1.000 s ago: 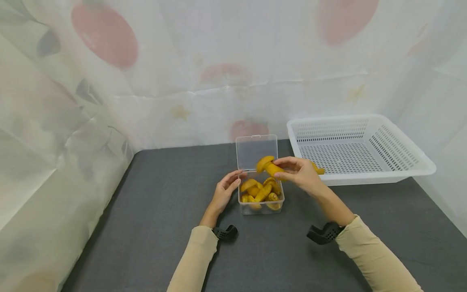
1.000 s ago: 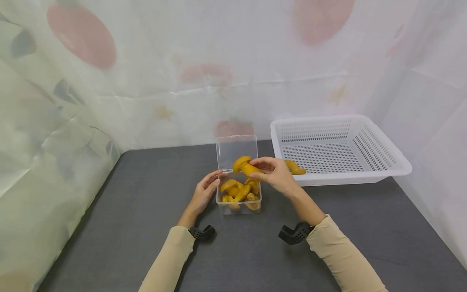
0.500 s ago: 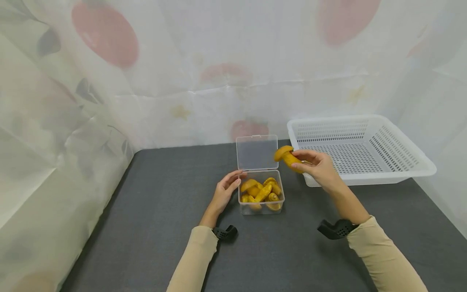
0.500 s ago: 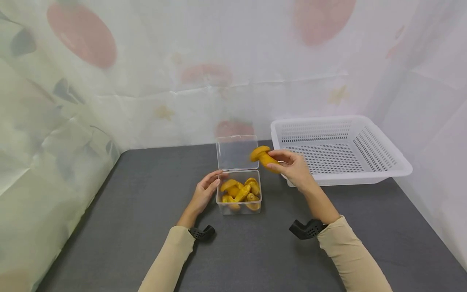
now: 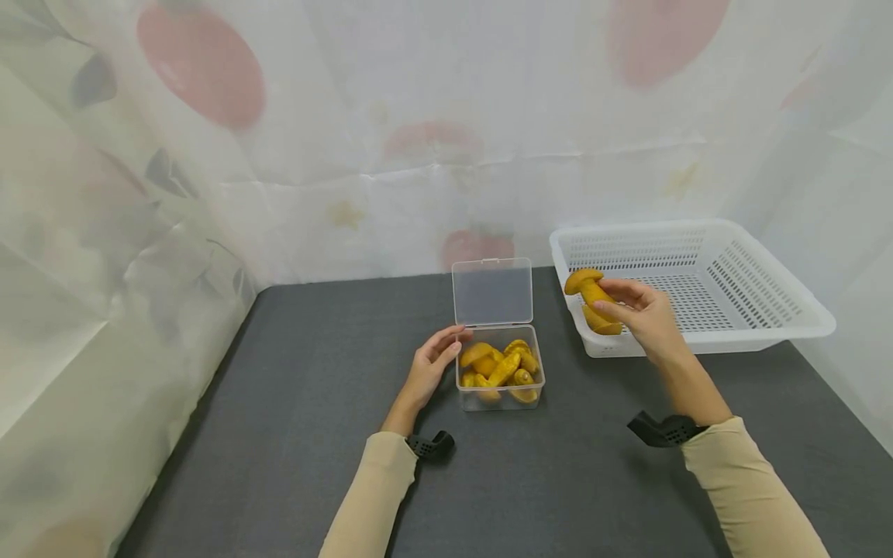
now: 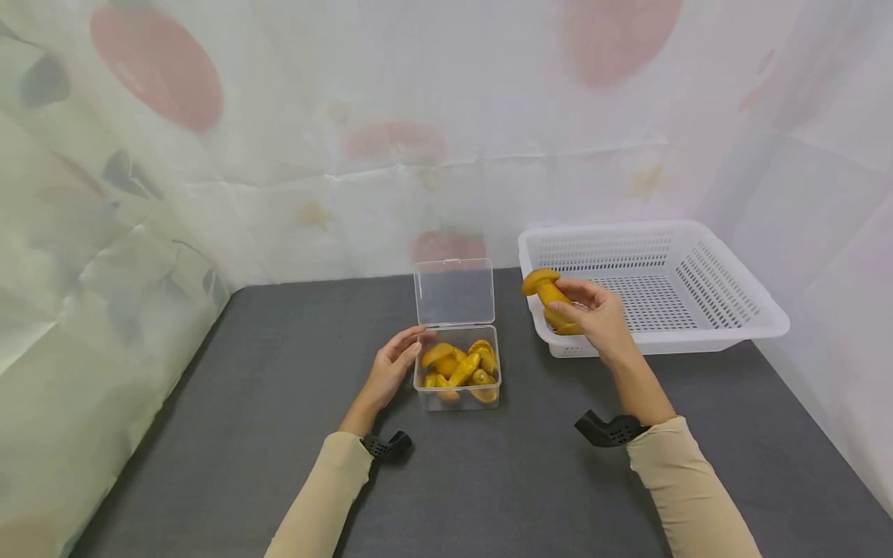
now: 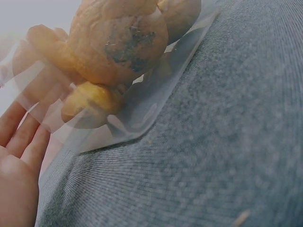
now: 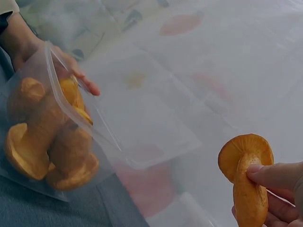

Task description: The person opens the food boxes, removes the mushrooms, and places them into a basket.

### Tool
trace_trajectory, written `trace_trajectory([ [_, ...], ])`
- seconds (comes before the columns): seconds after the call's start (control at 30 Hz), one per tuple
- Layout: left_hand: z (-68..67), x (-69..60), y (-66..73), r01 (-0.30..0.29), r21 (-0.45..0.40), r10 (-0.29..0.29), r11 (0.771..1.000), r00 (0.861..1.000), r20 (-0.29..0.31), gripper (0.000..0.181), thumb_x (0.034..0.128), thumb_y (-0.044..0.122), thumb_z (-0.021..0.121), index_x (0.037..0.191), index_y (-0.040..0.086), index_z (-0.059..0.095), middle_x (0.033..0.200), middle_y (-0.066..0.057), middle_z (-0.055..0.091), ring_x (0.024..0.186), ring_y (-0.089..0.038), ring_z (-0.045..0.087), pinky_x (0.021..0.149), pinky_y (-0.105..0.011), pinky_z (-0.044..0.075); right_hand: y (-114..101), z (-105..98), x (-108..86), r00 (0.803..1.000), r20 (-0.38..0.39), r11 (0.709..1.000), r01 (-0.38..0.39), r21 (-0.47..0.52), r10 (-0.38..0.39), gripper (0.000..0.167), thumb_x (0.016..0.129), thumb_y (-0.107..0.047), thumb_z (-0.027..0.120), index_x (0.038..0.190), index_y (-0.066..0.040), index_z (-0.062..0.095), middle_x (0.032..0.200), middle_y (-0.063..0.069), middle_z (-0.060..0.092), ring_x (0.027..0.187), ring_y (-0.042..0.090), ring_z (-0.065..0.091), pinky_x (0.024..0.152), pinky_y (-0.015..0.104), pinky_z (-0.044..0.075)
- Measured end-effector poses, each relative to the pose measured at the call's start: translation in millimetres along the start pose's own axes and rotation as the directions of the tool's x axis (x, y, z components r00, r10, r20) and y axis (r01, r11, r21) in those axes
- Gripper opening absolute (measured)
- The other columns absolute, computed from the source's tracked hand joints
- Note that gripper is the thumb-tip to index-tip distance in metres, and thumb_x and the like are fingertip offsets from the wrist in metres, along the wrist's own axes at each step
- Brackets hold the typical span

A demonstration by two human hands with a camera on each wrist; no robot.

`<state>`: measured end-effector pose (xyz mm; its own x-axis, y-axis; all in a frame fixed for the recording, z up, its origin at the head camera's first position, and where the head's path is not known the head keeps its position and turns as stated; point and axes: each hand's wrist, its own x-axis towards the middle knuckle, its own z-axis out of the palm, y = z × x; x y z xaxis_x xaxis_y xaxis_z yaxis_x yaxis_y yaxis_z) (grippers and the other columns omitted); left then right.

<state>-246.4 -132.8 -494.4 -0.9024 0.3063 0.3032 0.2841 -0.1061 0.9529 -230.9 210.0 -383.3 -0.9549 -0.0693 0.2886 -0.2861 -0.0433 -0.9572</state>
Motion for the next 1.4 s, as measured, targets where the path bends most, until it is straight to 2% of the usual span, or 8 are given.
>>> trace_trajectory([
  [0.23,0.3,-0.7,0.4,-0.008,-0.005,0.008,1.000,1.000,0.004,0.041,0.1006,0.016,0.050,0.137,-0.001,0.048,0.136,-0.032,0.051,0.117,0.002,0.059,0.102,-0.016,0.044,4,-14,0.1,0.999,-0.038,0.992,-0.036,-0.124,0.031,0.022,0.087,-0.005,0.069,0.106,-0.018,0.068,0.099,-0.021,0.068,0.088,-0.007,0.062,0.072,0.007,0.051],
  [0.5,0.1,-0.8,-1.9,-0.020,-0.009,0.020,1.000,1.000,0.008,0.039,0.1008,0.012,0.048,0.137,-0.003,0.047,0.135,-0.030,0.052,0.118,0.002,0.058,0.103,-0.015,0.044,3,-20,-1.4,0.996,-0.069,0.976,-0.068,-0.205,0.055,0.023,0.087,-0.008,0.069,0.108,-0.018,0.067,0.099,-0.024,0.065,0.087,-0.008,0.061,0.071,0.007,0.051],
  [0.57,0.2,-0.9,-2.3,-0.017,-0.008,0.017,1.000,1.000,0.010,0.039,0.1009,0.011,0.048,0.137,-0.003,0.047,0.135,-0.030,0.053,0.118,0.002,0.058,0.103,-0.016,0.044,1,-22,-2.2,0.996,-0.072,0.961,-0.067,-0.269,0.050,0.023,0.088,-0.010,0.069,0.111,-0.013,0.067,0.099,-0.025,0.063,0.087,-0.010,0.061,0.071,0.007,0.051],
  [0.7,0.4,-0.9,-2.1,-0.015,-0.009,0.015,1.000,1.000,0.005,0.038,0.1009,0.011,0.048,0.137,-0.003,0.048,0.135,-0.030,0.052,0.118,0.002,0.058,0.103,-0.016,0.044,-2,-25,-3.2,0.997,-0.061,0.895,-0.075,-0.440,0.054,0.035,0.090,-0.018,0.068,0.119,0.000,0.062,0.098,-0.030,0.058,0.089,-0.017,0.057,0.075,0.002,0.047],
  [0.8,0.3,-0.8,-1.6,-0.015,-0.012,0.015,1.000,1.000,0.001,0.039,0.1007,0.012,0.049,0.137,-0.002,0.048,0.135,-0.032,0.051,0.117,0.001,0.059,0.103,-0.016,0.044,-3,-25,-3.6,0.997,-0.051,0.863,-0.080,-0.499,0.063,0.042,0.090,-0.022,0.068,0.121,0.006,0.058,0.097,-0.032,0.056,0.090,-0.019,0.055,0.078,-0.001,0.044],
  [1.07,0.8,0.3,0.1,-0.003,-0.006,0.003,1.000,1.000,0.009,0.039,0.1007,0.014,0.049,0.137,-0.001,0.048,0.136,-0.031,0.051,0.119,0.001,0.058,0.103,-0.015,0.043,-4,-18,-9.0,0.999,-0.022,0.884,-0.045,-0.466,0.039,0.040,0.089,-0.016,0.069,0.119,0.009,0.059,0.095,-0.032,0.062,0.088,-0.020,0.058,0.075,0.003,0.048],
  [1.23,0.6,-0.5,0.5,-0.007,0.003,0.007,1.000,1.000,0.006,0.040,0.1007,0.014,0.049,0.137,-0.001,0.048,0.136,-0.029,0.052,0.119,0.000,0.057,0.103,-0.015,0.043,-6,-5,-13.8,1.000,0.018,0.905,0.017,-0.425,-0.010,0.035,0.088,-0.009,0.069,0.116,0.010,0.061,0.092,-0.031,0.065,0.086,-0.017,0.062,0.075,0.004,0.049],
  [1.4,0.7,-0.9,0.8,-0.027,-0.004,0.027,1.000,1.000,0.011,0.039,0.1009,0.012,0.048,0.137,-0.003,0.047,0.135,-0.031,0.052,0.119,-0.001,0.058,0.103,-0.015,0.044,-10,10,-20.4,0.998,0.065,0.934,0.038,-0.355,-0.016,0.033,0.088,-0.008,0.069,0.113,0.011,0.061,0.094,-0.025,0.068,0.086,-0.010,0.065,0.076,0.008,0.052],
])
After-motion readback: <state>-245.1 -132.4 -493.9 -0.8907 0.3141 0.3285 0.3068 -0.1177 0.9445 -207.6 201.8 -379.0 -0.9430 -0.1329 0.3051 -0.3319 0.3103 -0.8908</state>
